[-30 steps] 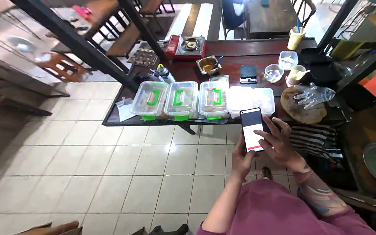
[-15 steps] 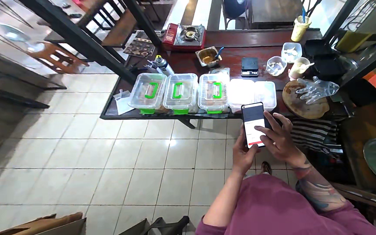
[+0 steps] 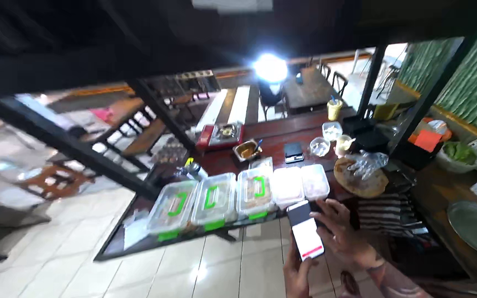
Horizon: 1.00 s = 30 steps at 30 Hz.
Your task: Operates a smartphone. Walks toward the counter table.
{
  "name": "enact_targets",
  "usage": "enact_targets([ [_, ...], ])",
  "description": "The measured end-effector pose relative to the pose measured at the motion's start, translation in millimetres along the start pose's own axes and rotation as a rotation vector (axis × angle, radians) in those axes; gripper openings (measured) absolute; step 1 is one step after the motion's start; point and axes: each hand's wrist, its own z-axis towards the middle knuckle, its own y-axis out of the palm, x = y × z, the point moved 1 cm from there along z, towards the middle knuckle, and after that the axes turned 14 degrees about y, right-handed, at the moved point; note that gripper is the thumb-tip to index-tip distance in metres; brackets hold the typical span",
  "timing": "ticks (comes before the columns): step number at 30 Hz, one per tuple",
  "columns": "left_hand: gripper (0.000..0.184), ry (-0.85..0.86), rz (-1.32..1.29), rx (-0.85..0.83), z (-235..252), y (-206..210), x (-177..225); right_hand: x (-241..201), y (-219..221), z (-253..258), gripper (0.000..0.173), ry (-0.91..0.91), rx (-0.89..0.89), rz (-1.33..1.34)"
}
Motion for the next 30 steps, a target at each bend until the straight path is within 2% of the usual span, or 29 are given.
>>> enact_targets([
  [20,0.079,0.028,-0.029,-0.012,-1,0,4,-16,3,10,0.040,-0.012,-0.075,-0.110],
  [30,0.077,-0.021,-0.011,-0.013,-8,-6,5,-18,11,7,0.044,-0.041,-0.119,-0.183],
])
